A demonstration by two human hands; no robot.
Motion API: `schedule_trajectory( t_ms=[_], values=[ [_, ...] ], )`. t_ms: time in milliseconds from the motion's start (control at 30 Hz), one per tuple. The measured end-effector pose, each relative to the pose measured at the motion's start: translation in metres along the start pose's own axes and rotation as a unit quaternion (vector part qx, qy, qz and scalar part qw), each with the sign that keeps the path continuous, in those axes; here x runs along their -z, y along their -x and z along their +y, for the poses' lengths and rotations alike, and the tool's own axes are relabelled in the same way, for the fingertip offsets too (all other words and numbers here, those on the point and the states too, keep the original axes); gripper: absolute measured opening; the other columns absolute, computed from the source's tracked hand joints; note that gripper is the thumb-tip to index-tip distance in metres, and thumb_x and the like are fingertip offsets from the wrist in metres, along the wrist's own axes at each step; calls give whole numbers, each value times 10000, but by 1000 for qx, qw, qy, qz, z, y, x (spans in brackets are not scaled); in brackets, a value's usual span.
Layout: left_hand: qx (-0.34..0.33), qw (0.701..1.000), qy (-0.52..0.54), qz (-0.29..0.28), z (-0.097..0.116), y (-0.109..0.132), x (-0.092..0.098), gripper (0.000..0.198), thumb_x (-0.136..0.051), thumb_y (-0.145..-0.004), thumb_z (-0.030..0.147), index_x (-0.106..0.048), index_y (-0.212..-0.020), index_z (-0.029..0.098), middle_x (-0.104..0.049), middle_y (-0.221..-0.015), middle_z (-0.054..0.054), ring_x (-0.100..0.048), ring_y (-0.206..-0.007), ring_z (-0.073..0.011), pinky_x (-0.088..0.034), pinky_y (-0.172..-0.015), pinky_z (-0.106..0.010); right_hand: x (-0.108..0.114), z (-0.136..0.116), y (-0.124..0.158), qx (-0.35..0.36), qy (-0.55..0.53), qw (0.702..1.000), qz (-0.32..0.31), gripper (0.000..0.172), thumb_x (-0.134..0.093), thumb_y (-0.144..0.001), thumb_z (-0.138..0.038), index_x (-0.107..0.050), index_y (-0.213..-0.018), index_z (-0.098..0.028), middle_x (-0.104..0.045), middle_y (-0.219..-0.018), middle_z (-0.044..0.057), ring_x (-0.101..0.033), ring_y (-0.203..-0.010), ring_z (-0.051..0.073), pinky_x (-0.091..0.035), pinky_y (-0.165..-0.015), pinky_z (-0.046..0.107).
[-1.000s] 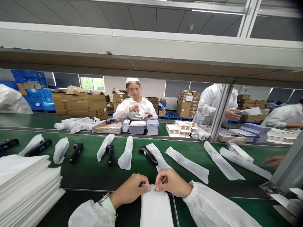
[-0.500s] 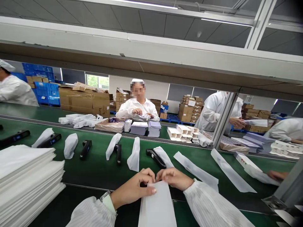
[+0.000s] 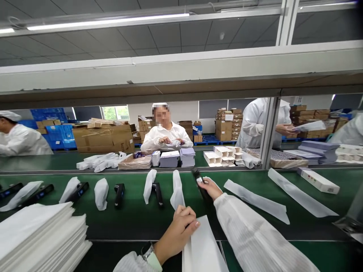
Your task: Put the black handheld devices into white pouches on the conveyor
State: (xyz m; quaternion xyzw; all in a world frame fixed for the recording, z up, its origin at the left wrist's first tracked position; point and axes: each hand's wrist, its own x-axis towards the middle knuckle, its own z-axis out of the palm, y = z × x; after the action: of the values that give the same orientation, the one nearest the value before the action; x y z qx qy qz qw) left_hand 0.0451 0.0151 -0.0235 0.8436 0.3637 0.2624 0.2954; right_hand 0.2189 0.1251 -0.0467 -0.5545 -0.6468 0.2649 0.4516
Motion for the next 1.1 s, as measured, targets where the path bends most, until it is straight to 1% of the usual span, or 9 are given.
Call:
schedule_trajectory(
  t_ms=[100,233,400,600,800,867,967,1000,1100],
  values=[
    [4,1000,-10,-12,3,1,0,315,-326,-828,386,-405,-609,174,-426,-730,4,-355,-811,-152,-280,-770,-269,27,-21,13,-20,-217,975,-46,232,-299,-829,-376,-412,-919,-194,-573,-823,42,-579,-841,197,-469,-657,323],
    [2,1000,-1,-15,6,1,1,251,-360,-817,378,-439,-669,191,-417,-704,14,-356,-804,-154,-283,-744,-259,38,-46,38,-45,-446,885,-128,369,-604,-663,-319,-378,-948,-256,-512,-707,-33,-602,-751,225,-474,-616,354],
    [-1,1000,18,23,3,-2,1,279,-348,-816,402,-453,-670,188,-417,-702,8,-365,-774,-152,-286,-731,-252,30,-53,50,-54,-443,881,-155,640,-682,-580,-258,-248,-1043,-347,-507,-713,-65,-607,-607,194,-474,-560,386],
    [-1,991,70,114,2,-17,7,280,-352,-816,388,-441,-653,179,-391,-680,9,-382,-729,-143,-307,-676,-240,26,-41,51,-52,-364,904,-217,307,-624,-629,-408,-460,-762,-185,-492,-596,-53,-528,-522,86,-441,-522,226],
    [-8,973,121,198,25,-31,18,231,-412,-788,375,-488,-690,180,-394,-902,-31,-416,-868,-158,-334,-725,-238,14,-40,73,-44,-363,817,-446,504,-625,-528,-537,-596,-768,-95,-572,-745,58,-559,-705,156,-432,-648,278],
    [-4,971,130,200,27,-32,17,194,-412,-788,374,-504,-798,204,-406,-957,-35,-410,-904,-162,-338,-734,-238,18,-40,68,-25,-349,864,-362,421,-675,-516,-457,-593,-730,-104,-576,-698,45,-557,-647,151,-432,-619,281],
    [38,971,157,179,15,-28,17,228,-365,-803,389,-464,-938,234,-448,-956,-21,-431,-846,-138,-343,-720,-230,41,-24,37,-3,-241,968,-73,414,-551,-618,-519,-565,-728,-119,-572,-649,38,-544,-587,153,-432,-556,279],
    [57,974,160,152,7,-25,17,236,-369,-798,398,-474,-914,222,-467,-910,-13,-439,-808,-131,-344,-712,-228,52,-14,24,4,-164,986,34,431,-467,-673,-539,-556,-734,-121,-571,-649,42,-542,-582,156,-429,-537,275],
    [120,982,148,3,-20,-16,18,283,-478,-719,437,-519,-784,166,-495,-731,4,-447,-661,-113,-353,-625,-216,80,19,-7,7,-75,990,123,429,-383,-720,-508,-543,-740,-110,-560,-638,60,-539,-614,193,-418,-549,302]
  ],
)
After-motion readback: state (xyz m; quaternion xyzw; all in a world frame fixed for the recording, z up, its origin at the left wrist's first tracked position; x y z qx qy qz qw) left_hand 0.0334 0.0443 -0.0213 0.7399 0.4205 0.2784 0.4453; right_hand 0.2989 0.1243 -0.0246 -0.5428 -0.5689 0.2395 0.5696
